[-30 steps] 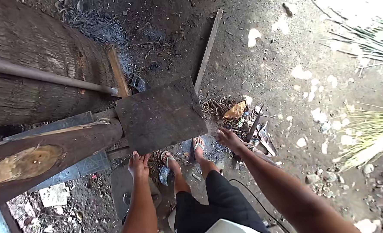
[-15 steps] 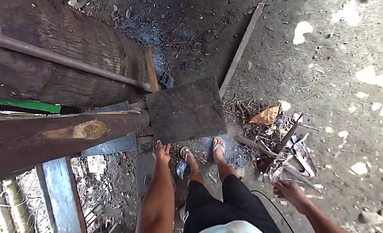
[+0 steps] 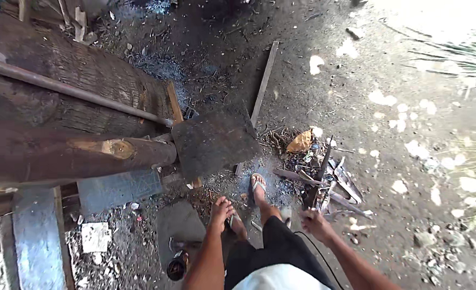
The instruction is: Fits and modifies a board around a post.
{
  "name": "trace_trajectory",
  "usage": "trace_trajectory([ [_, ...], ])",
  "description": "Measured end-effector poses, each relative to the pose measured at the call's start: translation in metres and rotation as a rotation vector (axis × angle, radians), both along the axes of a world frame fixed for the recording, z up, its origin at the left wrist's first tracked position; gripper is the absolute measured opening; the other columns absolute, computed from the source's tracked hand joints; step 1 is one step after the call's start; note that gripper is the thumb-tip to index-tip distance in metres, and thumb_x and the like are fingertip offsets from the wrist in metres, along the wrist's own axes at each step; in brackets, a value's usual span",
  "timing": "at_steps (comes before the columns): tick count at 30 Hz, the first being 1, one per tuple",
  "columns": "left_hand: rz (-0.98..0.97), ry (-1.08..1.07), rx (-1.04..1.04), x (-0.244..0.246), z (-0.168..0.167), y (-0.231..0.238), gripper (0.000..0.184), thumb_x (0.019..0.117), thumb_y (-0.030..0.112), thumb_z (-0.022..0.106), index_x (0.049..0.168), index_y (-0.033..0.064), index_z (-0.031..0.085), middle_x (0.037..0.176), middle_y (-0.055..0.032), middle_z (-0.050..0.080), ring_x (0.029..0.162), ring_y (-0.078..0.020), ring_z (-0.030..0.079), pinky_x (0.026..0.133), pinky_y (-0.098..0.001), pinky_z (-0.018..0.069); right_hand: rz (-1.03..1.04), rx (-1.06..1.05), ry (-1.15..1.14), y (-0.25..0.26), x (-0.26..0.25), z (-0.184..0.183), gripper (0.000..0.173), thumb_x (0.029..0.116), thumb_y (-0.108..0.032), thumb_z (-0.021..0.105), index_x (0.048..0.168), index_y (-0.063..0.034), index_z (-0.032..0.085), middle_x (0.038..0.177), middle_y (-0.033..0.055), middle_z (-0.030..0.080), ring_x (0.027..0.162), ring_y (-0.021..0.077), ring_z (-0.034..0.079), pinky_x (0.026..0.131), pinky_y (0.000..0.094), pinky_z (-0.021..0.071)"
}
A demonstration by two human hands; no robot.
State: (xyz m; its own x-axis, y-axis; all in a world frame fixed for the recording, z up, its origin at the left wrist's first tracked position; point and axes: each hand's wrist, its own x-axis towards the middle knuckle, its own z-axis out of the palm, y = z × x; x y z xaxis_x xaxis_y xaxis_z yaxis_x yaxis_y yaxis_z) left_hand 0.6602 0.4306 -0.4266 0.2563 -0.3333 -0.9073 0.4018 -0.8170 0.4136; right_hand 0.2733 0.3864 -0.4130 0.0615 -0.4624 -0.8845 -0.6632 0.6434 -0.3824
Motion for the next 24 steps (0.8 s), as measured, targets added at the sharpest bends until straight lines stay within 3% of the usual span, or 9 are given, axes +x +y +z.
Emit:
trace_trajectory([
  [3,-0.002,-0.029,-0.04,0.02,0.01,0.041,0.041,0.1117,0.022,0.044,0.147,0.0012,0.047,0.131,-0.0235,0.063,0.104,-0.0327,0.07,0.088,-0.048,0.0596,0.012,0.02,0.046,0.031,-0.002,-0.001,0.023,0.1032,-0.011,0.057,0.123,-0.0044,0.068,0.096,0.0138,0.072,0.078,0.0237,0.072,0.075,0.0451,0.0616],
  [5,-0.013,-0.071,-0.023,0.041,0.019,0.071,0.042,0.1121,0.028,0.043,0.138,-0.0029,0.053,0.125,-0.0228,0.066,0.103,-0.0321,0.07,0.088,-0.0486,0.0586,0.028,0.025,0.056,0.047,-0.002,0.004,0.024,0.1027,-0.011,0.057,0.123,-0.0043,0.068,0.095,0.014,0.072,0.076,0.0239,0.071,0.074,0.0454,0.0614],
  [8,-0.066,-0.099,0.047,0.075,0.034,0.123,0.054,0.112,0.041,0.041,0.138,-0.0049,0.053,0.125,-0.0237,0.067,0.107,-0.0342,0.07,0.092,-0.0514,0.0574,0.04,0.028,0.095,0.065,0.003,0.018,0.026,0.1046,-0.017,0.055,0.124,-0.0065,0.068,0.093,0.013,0.072,0.075,0.0231,0.071,0.073,0.0445,0.0613],
  [11,-0.09,-0.143,0.089,0.106,0.041,0.166,0.058,0.1126,0.043,0.037,0.132,-0.0075,0.057,0.12,-0.0245,0.068,0.104,-0.0342,0.069,0.091,-0.0513,0.0565,0.03,0.003,0.091,0.07,0.012,0.031,0.027,0.1067,-0.021,0.053,0.125,-0.0067,0.067,0.094,0.0139,0.071,0.076,0.0236,0.07,0.074,0.0445,0.0603],
  [14,-0.074,-0.172,0.131,0.121,0.051,0.199,0.057,0.1127,0.043,0.037,0.112,-0.007,0.064,0.092,-0.0189,0.071,0.081,-0.0286,0.071,0.077,-0.0464,0.0601,0.016,-0.029,0.065,0.075,0.019,0.042,0.03,0.1072,-0.023,0.053,0.126,-0.0058,0.067,0.096,0.0145,0.072,0.078,0.0242,0.071,0.076,0.0451,0.0602],
  [15,-0.083,-0.166,0.139,0.124,0.057,0.206,0.057,0.1125,0.044,0.037,0.11,-0.0054,0.064,0.08,-0.0161,0.069,0.072,-0.0273,0.071,0.072,-0.0458,0.0618,0.009,-0.044,0.054,0.077,0.02,0.046,0.03,0.1075,-0.023,0.052,0.127,-0.0054,0.066,0.096,0.0147,0.072,0.079,0.024,0.071,0.076,0.0447,0.0604],
  [18,-0.183,-0.132,0.131,0.121,0.07,0.215,0.05,0.112,0.042,0.041,0.119,-0.0004,0.066,0.064,-0.0084,0.056,0.056,-0.024,0.064,0.064,-0.0457,0.0625,-0.024,-0.097,0.036,0.087,0.018,0.059,0.03,0.1079,-0.023,0.052,0.128,-0.0071,0.066,0.094,0.0126,0.072,0.077,0.0221,0.071,0.075,0.0428,0.0603],
  [20,-0.291,-0.126,0.098,0.116,0.077,0.215,0.041,0.1126,0.034,0.043,0.132,0.0031,0.062,0.066,-0.0068,0.052,0.054,-0.0216,0.06,0.062,-0.0437,0.0612,-0.061,-0.134,0.017,0.101,0.011,0.067,0.029,0.1075,-0.021,0.052,0.129,-0.0074,0.067,0.092,0.0123,0.071,0.075,0.0215,0.069,0.073,0.042,0.0597],
  [24,-0.333,-0.128,0.01,0.107,0.079,0.218,0.042,0.1141,0.025,0.036,0.151,0.0072,0.046,0.08,-0.0178,0.068,0.067,-0.027,0.07,0.07,-0.0449,0.0615,-0.139,-0.116,0.019,0.143,-0.011,0.076,0.03,0.1083,-0.021,0.051,0.129,-0.0054,0.065,0.088,0.0125,0.069,0.071,0.0208,0.067,0.068,0.0405,0.0583],
])
